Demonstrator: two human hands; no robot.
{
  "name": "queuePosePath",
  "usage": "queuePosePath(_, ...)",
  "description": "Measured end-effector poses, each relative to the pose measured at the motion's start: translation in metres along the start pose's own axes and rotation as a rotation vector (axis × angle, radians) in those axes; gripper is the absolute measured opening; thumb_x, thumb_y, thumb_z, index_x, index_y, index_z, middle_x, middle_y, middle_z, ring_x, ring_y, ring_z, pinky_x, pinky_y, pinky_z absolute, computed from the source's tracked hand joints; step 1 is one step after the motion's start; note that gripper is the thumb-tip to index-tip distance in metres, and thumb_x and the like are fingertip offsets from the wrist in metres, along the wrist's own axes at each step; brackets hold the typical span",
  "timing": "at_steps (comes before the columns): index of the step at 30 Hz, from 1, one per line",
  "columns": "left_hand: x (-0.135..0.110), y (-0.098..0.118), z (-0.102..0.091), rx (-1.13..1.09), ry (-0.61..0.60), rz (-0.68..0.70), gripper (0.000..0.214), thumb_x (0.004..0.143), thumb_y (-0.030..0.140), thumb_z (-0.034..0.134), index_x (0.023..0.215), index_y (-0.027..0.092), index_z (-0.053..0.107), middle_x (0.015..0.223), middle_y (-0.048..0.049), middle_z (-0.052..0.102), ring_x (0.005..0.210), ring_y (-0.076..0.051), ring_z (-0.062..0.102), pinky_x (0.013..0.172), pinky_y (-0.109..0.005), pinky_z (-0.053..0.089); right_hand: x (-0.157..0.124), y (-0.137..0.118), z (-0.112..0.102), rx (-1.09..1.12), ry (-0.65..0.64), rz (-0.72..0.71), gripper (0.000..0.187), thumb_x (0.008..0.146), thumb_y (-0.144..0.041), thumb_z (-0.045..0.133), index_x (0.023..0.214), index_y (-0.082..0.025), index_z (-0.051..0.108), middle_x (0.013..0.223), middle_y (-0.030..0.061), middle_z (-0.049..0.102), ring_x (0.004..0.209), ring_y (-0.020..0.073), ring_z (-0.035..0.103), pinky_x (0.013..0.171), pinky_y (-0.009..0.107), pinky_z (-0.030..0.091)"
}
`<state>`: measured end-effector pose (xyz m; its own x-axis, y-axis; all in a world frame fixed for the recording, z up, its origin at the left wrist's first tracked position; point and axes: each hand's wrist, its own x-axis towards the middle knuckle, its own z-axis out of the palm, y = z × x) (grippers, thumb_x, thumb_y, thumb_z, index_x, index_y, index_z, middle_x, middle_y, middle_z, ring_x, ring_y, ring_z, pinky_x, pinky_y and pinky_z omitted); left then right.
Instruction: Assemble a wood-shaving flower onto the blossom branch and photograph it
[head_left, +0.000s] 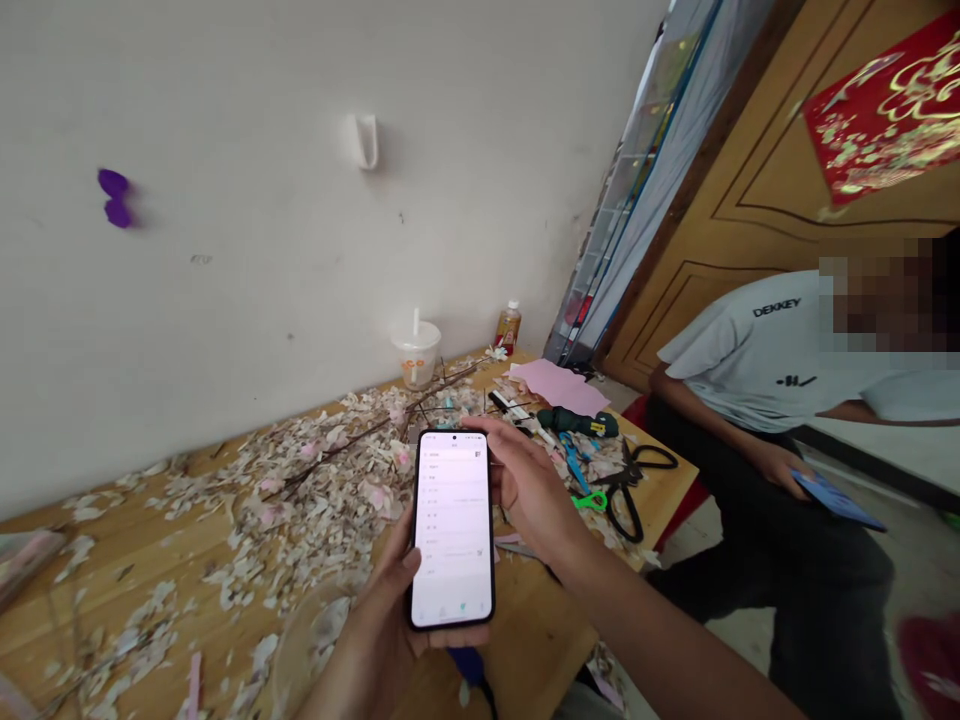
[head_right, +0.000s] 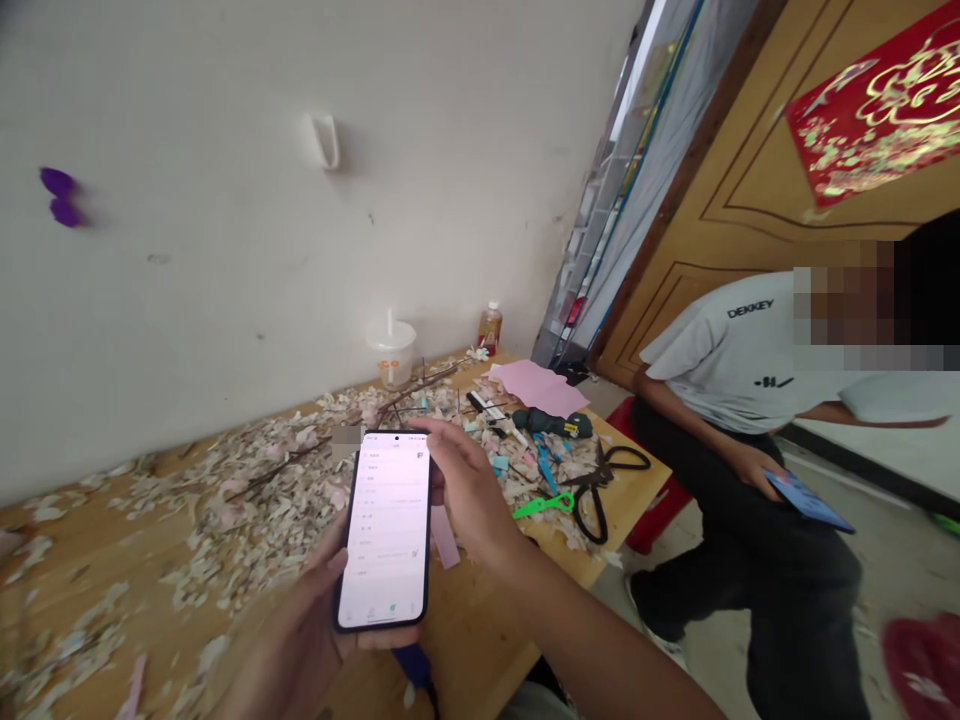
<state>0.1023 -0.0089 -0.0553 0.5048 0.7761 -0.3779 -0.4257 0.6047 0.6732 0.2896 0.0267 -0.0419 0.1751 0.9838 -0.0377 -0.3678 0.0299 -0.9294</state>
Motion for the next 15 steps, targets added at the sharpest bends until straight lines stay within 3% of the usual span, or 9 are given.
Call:
queuePosePath(3, 0.001, 0.0, 0.005, 0.047, 0.043, 0.004, 0.068, 0.091, 0.042, 0.067, 0.154, 0.035, 0.042, 0.125, -0.013, 0.072, 0.097, -0.033, 0.073, 0.069, -0.047, 0.065, -0.002, 0.0, 0.001, 0.007, 0.001, 0.001, 0.036, 0.089, -0.051, 0.067, 0.115, -0.026, 0.073, 0.09, 0.0024, 0.073, 0.07, 0.0189, 0.064, 0.062, 0.03, 0.049)
queuePosePath(8, -0.003, 0.005, 0.01, 0.124, 0.064, 0.022, 0.069, 0.094, 0.042, 0.062, 0.157, 0.029, 0.038, 0.109, -0.0142, 0.075, 0.085, -0.031, 0.072, 0.06, -0.046, 0.065, -0.004, 0.0, 0.002, 0.01, 0.0, 0.0, 0.034, 0.09, -0.048, 0.067, 0.116, -0.027, 0.073, 0.095, 0.0029, 0.074, 0.074, 0.0186, 0.065, 0.064, 0.029, 0.051)
queuePosePath(10, -0.004, 0.006, 0.006, 0.127, 0.028, 0.005, 0.077, 0.088, 0.024, 0.063, 0.159, 0.029, 0.032, 0.115, -0.0145, 0.074, 0.091, -0.032, 0.072, 0.063, -0.046, 0.065, -0.004, 0.0, 0.002, 0.013, -0.002, 0.002, 0.033, 0.09, -0.046, 0.067, 0.117, -0.027, 0.073, 0.096, 0.0025, 0.074, 0.075, 0.0182, 0.065, 0.064, 0.028, 0.052)
queuePosePath(12, -0.005, 0.005, 0.0, 0.064, -0.07, 0.003, 0.094, 0.071, 0.009, 0.06, 0.158, 0.03, 0.032, 0.126, -0.0129, 0.07, 0.097, -0.032, 0.07, 0.071, -0.049, 0.065, -0.005, -0.001, 0.002, 0.02, -0.007, 0.003, 0.032, 0.089, -0.043, 0.068, 0.116, -0.027, 0.074, 0.096, 0.0024, 0.075, 0.077, 0.018, 0.066, 0.065, 0.028, 0.052)
queuePosePath(15, -0.003, 0.002, -0.011, -0.043, -0.189, 0.021, 0.1, 0.057, 0.009, 0.054, 0.155, 0.031, 0.041, 0.139, -0.0102, 0.063, 0.103, -0.034, 0.067, 0.079, -0.058, 0.063, -0.007, -0.005, 0.002, 0.037, -0.015, 0.019, 0.035, 0.086, -0.039, 0.07, 0.118, -0.026, 0.073, 0.097, 0.0028, 0.076, 0.078, 0.019, 0.068, 0.066, 0.029, 0.053)
